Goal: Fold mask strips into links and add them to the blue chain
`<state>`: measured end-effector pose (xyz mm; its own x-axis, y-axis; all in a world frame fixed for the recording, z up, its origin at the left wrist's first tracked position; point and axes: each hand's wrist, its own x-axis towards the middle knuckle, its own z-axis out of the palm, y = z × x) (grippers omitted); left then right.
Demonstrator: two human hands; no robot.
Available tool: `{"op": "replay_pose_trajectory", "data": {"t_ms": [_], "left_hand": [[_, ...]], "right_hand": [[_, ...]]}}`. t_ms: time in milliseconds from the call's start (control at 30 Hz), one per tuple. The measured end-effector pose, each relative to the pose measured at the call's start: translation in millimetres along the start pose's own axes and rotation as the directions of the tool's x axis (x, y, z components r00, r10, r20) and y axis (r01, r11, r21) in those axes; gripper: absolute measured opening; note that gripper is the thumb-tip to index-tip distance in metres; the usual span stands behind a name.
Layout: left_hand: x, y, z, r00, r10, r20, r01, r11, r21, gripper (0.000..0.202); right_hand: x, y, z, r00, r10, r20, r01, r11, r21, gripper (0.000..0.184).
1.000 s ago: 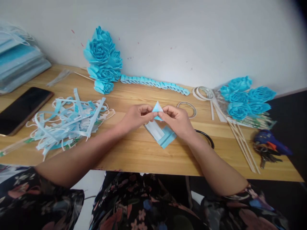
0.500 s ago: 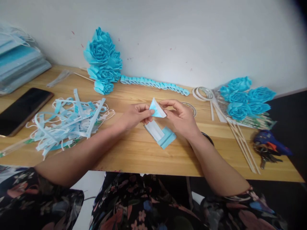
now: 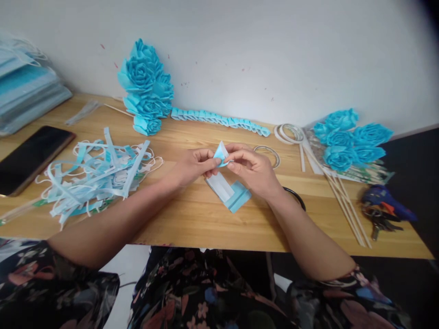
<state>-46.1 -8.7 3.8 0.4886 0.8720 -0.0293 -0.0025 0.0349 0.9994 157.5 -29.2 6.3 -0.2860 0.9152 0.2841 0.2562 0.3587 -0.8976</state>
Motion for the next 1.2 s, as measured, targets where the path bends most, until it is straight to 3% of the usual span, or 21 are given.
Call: {"op": "replay_pose_trajectory", "data": {"t_ms": [367, 633, 800, 1000, 1200], "left_hand": [[0.0, 0.8, -0.5, 1.000, -0.011, -0.010, 0.011, 1.000, -0.021, 0.025], [0.8, 2.2, 1.1, 1.000, -0.013, 0.005, 0.013, 1.000, 0.005, 0.024], [0.6, 5.4, 3.3, 1.000, -0.002, 0.003, 0.001, 0.998, 0.070, 0.023], [-0.3, 6.3, 4.2, 1.000, 0.016, -0.007, -0.015, 0.992, 0.125, 0.021], [-1.4, 7.3, 5.1, 1.000, 0.018, -0.015, -0.016, 0.989, 0.145, 0.021]], "right_hand": [[1.4, -1.5, -2.6, 0.999, -0.030, 0.040, 0.029, 0.999, 0.025, 0.013], [1.7, -5.1, 0.2, 0.998, 0.048, 0.045, -0.051, 0.996, 0.067, 0.010], [1.6, -3.9, 2.5, 0.989, 0.148, 0.023, -0.150, 0.985, 0.089, 0.021], [2.4, -2.7, 3.2, 0.979, 0.201, 0.021, -0.202, 0.975, 0.097, 0.052], [1.8, -0.8, 2.4, 0.979, 0.202, 0.010, -0.202, 0.976, 0.081, 0.050]]}}
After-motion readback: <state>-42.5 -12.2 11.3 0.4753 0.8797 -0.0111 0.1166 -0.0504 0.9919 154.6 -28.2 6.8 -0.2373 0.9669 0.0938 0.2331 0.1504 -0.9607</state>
